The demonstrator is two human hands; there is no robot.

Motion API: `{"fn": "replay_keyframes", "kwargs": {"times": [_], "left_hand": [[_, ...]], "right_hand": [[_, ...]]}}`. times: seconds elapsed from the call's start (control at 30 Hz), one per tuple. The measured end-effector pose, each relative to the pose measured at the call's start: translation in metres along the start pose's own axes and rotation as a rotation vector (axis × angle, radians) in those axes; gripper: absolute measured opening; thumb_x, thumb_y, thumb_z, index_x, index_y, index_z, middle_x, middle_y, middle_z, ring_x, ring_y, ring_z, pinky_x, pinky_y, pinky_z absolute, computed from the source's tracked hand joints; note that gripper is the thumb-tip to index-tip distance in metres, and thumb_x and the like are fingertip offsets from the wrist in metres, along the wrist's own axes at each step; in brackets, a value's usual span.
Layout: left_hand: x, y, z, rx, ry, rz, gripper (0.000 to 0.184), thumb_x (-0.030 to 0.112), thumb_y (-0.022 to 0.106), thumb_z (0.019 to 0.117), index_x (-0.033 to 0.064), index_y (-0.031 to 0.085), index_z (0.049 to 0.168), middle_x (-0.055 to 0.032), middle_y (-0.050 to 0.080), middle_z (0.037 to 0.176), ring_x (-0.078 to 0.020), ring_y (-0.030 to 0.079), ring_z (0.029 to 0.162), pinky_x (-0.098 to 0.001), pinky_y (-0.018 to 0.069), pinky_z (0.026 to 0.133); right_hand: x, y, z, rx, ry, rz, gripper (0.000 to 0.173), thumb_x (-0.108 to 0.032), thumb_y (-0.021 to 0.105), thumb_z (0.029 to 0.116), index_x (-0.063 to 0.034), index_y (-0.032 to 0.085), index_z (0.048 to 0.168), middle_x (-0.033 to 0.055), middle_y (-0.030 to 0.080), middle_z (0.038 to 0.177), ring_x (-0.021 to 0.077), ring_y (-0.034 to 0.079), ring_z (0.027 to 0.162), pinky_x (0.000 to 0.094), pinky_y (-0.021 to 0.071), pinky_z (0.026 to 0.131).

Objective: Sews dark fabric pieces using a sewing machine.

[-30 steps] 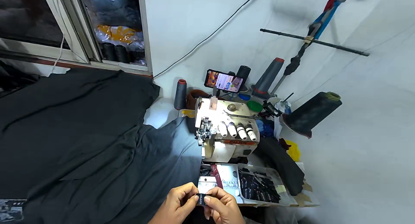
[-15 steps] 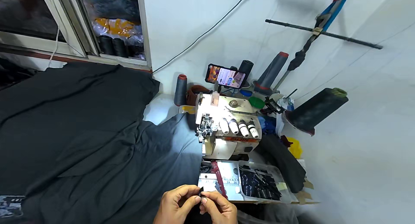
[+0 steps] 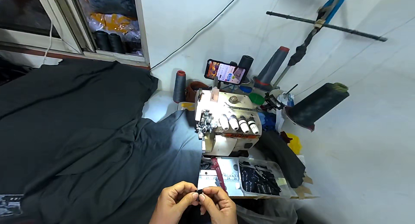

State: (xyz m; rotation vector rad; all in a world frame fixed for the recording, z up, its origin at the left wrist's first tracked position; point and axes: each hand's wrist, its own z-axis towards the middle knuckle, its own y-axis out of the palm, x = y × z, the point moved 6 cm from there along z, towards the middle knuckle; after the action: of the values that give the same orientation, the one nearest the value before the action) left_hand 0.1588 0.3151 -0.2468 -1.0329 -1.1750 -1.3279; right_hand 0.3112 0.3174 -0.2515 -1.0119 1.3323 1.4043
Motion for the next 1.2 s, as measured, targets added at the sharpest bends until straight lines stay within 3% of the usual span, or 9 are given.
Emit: {"fn": "replay_keyframes", "kwargs": {"times": [0.23,0.6,1.1,1.2], "left_hand": [[-0.002,-0.002,0.000,-0.003,0.007,0.000,0.009,0.001,0.065,0.0924,0.0025,0.072,0.097,0.0004,0.074,0.084,-0.0090,0.073,0.072,-0.0251,0.0630,0.070],[-0.007,-0.004,0.002,0.031,-0.009,-0.045,0.007,0.001,0.067,0.0913,0.0032,0.072,0.096,-0.0002,0.073,0.080,-0.0088,0.070,0.068,-0.0237,0.0613,0.066],[-0.019,-0.003,0.001,0.090,0.019,-0.007,0.008,0.004,0.065,0.0916,0.0064,0.073,0.094,0.0026,0.070,0.078,-0.0037,0.065,0.064,-0.0175,0.0541,0.058],[-0.022,-0.003,0.002,0.061,0.020,0.016,0.013,0.007,0.059,0.0973,0.0063,0.072,0.098,0.0030,0.070,0.079,-0.0041,0.065,0.065,-0.0182,0.0549,0.060]], "right_hand": [[0.011,0.000,0.001,-0.073,0.094,0.096,0.011,0.006,0.060,0.0935,0.0016,0.070,0.094,0.0027,0.069,0.078,0.0048,0.062,0.061,0.0213,0.0557,0.060],[0.016,0.003,0.000,-0.078,0.139,0.168,0.011,0.007,0.060,0.0931,0.0027,0.070,0.094,0.0055,0.071,0.079,0.0071,0.065,0.063,0.0229,0.0572,0.063],[0.020,0.008,0.008,-0.035,0.127,0.058,0.009,0.007,0.057,0.0920,0.0022,0.065,0.089,0.0030,0.066,0.073,0.0062,0.062,0.059,0.0216,0.0557,0.059],[0.021,0.008,0.009,-0.026,0.135,0.051,0.010,0.007,0.056,0.0924,0.0018,0.064,0.089,0.0025,0.065,0.072,0.0059,0.061,0.058,0.0212,0.0549,0.058]]}}
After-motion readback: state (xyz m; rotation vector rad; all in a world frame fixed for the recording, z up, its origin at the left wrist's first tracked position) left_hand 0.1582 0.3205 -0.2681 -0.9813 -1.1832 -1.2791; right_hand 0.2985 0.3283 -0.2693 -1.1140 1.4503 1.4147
